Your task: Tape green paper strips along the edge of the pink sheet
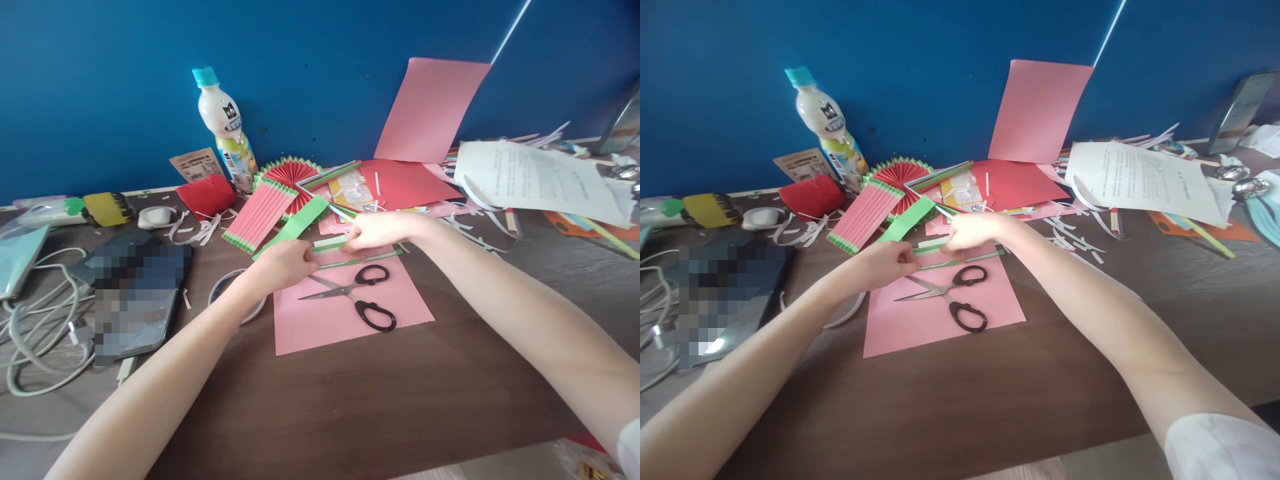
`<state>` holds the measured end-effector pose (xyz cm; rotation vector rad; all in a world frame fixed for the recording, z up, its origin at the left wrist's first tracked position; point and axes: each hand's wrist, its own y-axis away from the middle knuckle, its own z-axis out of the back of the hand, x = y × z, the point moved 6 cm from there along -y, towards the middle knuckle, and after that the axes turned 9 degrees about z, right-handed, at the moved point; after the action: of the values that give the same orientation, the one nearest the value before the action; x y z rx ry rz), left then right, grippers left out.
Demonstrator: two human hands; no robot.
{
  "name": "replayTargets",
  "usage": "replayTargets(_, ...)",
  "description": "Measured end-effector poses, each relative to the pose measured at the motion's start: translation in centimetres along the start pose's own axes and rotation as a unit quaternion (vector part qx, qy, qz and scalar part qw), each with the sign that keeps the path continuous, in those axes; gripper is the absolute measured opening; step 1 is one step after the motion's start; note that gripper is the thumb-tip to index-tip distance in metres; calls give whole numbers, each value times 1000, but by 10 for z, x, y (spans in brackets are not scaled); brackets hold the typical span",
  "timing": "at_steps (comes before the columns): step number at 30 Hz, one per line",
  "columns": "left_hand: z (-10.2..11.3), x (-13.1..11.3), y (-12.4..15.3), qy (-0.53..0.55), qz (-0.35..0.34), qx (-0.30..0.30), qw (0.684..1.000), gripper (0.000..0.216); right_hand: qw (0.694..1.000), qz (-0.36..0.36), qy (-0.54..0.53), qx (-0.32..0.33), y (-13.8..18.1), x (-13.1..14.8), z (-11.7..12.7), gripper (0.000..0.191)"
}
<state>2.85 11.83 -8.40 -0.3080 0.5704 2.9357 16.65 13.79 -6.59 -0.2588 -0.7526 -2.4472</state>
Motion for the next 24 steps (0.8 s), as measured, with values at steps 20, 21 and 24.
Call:
replayTargets(20, 1, 1, 0, -2, 4, -1, 1000, 12, 999, 33, 4, -37, -3, 7, -3, 42)
replayTargets(21, 1, 1, 0, -2, 5, -1, 1000, 13, 998, 37, 4, -52, -5, 9, -5, 42)
replayTargets(24, 2, 0, 3, -1, 10, -3, 1000, 16, 997, 34, 4, -70, -11, 12, -11, 46)
